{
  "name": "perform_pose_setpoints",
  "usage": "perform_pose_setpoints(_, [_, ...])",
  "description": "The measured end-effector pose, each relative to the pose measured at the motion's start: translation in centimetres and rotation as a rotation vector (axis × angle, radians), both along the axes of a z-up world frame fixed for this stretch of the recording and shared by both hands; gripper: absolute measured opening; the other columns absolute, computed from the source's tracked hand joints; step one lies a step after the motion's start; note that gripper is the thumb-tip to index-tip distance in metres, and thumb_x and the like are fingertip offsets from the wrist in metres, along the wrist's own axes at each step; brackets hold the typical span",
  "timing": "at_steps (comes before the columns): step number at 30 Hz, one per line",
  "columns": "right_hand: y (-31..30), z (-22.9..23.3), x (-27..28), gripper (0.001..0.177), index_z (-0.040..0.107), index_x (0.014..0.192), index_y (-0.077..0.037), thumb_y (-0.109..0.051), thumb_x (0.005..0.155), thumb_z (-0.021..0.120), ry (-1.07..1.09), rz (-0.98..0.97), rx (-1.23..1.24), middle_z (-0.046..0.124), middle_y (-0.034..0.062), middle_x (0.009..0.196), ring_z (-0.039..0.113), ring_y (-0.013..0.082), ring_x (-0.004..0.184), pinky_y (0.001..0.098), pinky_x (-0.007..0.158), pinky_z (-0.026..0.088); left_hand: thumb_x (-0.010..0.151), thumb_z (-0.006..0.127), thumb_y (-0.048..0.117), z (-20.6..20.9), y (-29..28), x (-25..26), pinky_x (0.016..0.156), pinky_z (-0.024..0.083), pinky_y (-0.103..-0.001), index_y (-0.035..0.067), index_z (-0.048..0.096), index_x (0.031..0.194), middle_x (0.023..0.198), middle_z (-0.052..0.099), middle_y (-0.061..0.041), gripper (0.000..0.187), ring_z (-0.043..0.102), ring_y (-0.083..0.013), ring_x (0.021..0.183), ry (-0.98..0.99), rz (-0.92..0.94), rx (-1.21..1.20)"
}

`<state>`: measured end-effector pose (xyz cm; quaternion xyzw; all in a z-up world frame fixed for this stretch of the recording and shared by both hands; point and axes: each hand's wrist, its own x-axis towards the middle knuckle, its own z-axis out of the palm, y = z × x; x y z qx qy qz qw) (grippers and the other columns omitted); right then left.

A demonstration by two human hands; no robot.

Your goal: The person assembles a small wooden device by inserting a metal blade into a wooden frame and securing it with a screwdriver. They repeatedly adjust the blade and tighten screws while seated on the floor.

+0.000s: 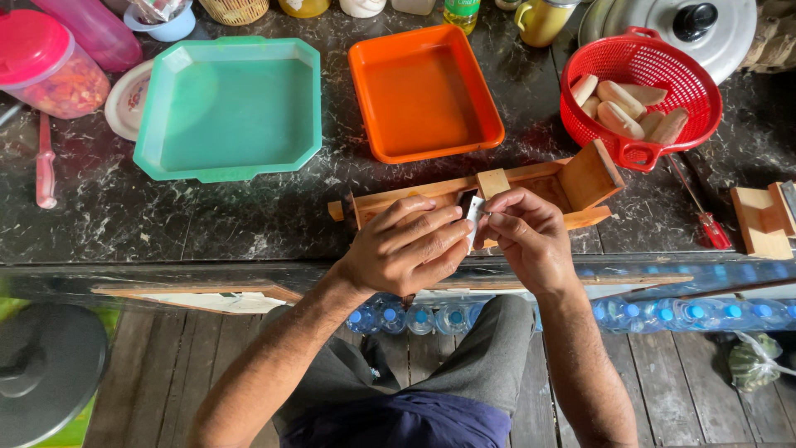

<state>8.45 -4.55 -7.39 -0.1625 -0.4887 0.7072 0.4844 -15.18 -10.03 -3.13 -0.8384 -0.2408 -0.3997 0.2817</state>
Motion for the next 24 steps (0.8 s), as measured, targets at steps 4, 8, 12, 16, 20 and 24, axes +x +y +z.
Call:
perform_pose_setpoints(4, [0.0, 0.1, 0.1, 0.01, 0.065, 0.111, 0.004, 0.0, 0.104, 0.058, 0.003, -0.01, 0.007, 0.072, 0.0167, 0.101, 0.07, 0.0225, 0.089, 0.0381, 0.079, 0.059, 0.1, 0.079, 0.016, -0.8, 0.9, 0.4, 0.096, 0.055, -0.037, 0.013, 0.075, 0.106, 0.113, 0.075, -0.003, 0.008, 0.07, -0.0187, 0.114, -0.068, -0.049, -0.079])
perform_pose_setpoints(8, [-0.2, 0.5, 0.4, 0.009, 0.064, 0.109, 0.004, 0.001, 0.104, 0.057, -0.008, -0.067, 0.017, 0.071, 0.0187, 0.108, 0.07, 0.0223, 0.092, 0.0378, 0.076, 0.059, 0.098, 0.076, 0.014, -1.2, 1.2, 1.3, 0.091, 0.06, -0.032, 0.012, 0.075, 0.113, 0.108, 0.074, -0.004, 0.015, 0.071, -0.0149, 0.106, -0.4, -0.136, -0.504])
perform_pose_setpoints(12, [-0.4, 0.8, 0.9, 0.01, 0.064, 0.11, 0.004, 0.002, 0.104, 0.057, -0.029, -0.116, 0.021, 0.07, 0.0189, 0.109, 0.07, 0.0225, 0.093, 0.0376, 0.076, 0.059, 0.1, 0.072, 0.009, -1.0, 1.2, 1.8, 0.08, 0.066, -0.025, 0.004, 0.069, 0.125, 0.109, 0.075, -0.007, 0.025, 0.076, -0.011, 0.096, -0.808, -0.285, -1.01])
perform_pose_setpoints(16, [-0.7, 1.1, 1.1, 0.01, 0.065, 0.111, 0.004, 0.002, 0.103, 0.06, -0.109, -0.157, 0.067, 0.07, 0.0176, 0.111, 0.07, 0.0208, 0.093, 0.0355, 0.077, 0.059, 0.097, 0.073, 0.007, -0.6, 1.3, 2.1, 0.078, 0.067, -0.025, 0.001, 0.068, 0.127, 0.109, 0.076, -0.009, 0.03, 0.076, -0.0128, 0.094, -0.823, -0.26, -1.079])
perform_pose_setpoints(20, [-0.8, 1.5, 0.9, 0.01, 0.067, 0.111, 0.004, 0.001, 0.102, 0.065, -0.227, -0.219, 0.169, 0.072, 0.0154, 0.112, 0.069, 0.0183, 0.092, 0.0335, 0.079, 0.058, 0.095, 0.074, 0.006, -0.4, 1.2, 2.2, 0.079, 0.067, -0.025, 0.001, 0.071, 0.124, 0.104, 0.076, -0.01, 0.03, 0.079, -0.0141, 0.092, -0.766, -0.193, -1.1])
perform_pose_setpoints(24, [-0.9, 1.8, 0.3, 0.012, 0.068, 0.112, 0.003, -0.001, 0.1, 0.069, -0.293, -0.24, 0.261, 0.07, 0.0116, 0.115, 0.069, 0.0167, 0.102, 0.0339, 0.089, 0.06, 0.091, 0.078, 0.008, -0.6, 1.0, 2.6, 0.079, 0.067, -0.026, 0.001, 0.075, 0.113, 0.105, 0.08, -0.01, 0.023, 0.08, -0.0145, 0.09, -0.743, -0.132, -1.078])
